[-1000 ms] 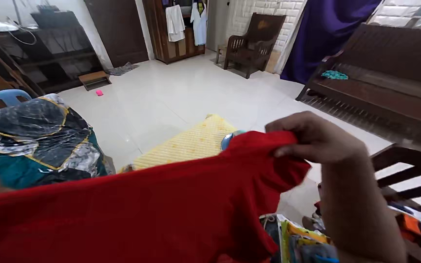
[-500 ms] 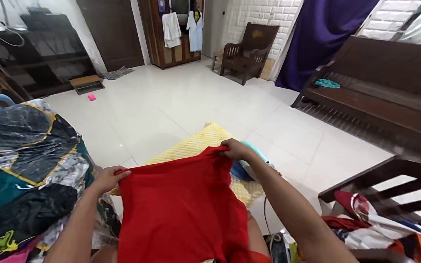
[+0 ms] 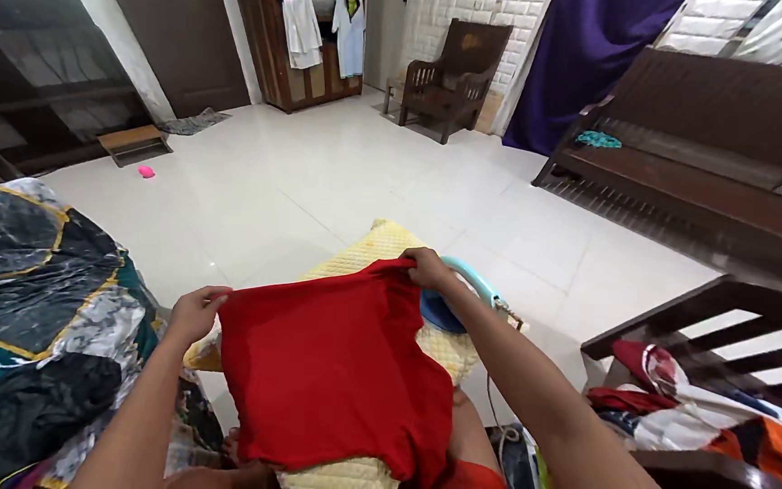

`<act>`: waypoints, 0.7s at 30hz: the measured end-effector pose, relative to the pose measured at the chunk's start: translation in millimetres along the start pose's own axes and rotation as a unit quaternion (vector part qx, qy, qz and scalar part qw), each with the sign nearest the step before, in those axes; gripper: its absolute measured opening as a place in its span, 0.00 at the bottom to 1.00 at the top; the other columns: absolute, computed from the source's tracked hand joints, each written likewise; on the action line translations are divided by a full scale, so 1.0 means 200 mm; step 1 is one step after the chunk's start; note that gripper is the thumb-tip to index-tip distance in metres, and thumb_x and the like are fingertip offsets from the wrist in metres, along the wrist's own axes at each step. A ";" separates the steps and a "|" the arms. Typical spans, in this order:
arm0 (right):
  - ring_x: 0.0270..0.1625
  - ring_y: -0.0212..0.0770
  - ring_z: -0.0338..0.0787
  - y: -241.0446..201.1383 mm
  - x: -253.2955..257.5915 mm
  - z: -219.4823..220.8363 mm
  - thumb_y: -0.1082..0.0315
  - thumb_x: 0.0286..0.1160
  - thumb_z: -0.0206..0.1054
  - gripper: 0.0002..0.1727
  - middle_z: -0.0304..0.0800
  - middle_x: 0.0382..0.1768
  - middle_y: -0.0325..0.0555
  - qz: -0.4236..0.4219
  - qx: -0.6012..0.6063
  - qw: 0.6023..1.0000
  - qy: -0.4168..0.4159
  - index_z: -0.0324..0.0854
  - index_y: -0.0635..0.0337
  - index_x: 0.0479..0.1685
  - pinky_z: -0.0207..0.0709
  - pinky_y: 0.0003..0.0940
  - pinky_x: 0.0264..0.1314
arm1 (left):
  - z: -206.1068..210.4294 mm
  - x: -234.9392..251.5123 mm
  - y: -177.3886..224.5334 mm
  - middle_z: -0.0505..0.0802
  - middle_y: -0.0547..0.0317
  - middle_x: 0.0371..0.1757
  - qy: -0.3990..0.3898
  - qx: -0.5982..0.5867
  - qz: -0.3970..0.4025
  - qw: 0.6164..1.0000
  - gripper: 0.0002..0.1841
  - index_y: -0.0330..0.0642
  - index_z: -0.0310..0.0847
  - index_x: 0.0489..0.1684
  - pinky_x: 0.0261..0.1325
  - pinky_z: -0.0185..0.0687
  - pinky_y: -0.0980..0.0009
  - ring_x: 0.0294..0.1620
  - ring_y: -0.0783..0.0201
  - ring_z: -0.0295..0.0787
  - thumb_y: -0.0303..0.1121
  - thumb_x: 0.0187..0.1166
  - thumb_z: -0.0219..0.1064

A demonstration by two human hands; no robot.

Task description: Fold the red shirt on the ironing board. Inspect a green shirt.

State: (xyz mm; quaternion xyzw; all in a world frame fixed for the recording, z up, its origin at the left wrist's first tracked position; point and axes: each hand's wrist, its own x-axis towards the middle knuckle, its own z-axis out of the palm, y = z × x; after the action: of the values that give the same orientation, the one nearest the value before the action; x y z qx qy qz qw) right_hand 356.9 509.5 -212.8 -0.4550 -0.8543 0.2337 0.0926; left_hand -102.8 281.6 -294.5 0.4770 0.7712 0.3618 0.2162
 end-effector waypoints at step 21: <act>0.55 0.53 0.94 0.09 -1.37 0.51 0.64 0.55 0.87 0.46 0.93 0.56 0.55 0.245 0.150 0.954 -0.084 0.71 0.60 0.80 0.87 0.55 0.64 | 0.24 -0.80 -0.21 0.74 0.37 0.83 -0.149 -0.134 -0.333 0.922 0.46 0.52 0.36 0.97 0.63 0.79 0.32 0.76 0.34 0.76 0.30 0.79 0.64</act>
State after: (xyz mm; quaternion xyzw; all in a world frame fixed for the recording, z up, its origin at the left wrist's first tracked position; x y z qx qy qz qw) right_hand 488.4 260.7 -295.4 -0.6094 -0.6765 0.4125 0.0275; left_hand -22.0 143.8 -359.9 0.2078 0.7889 0.2938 0.4980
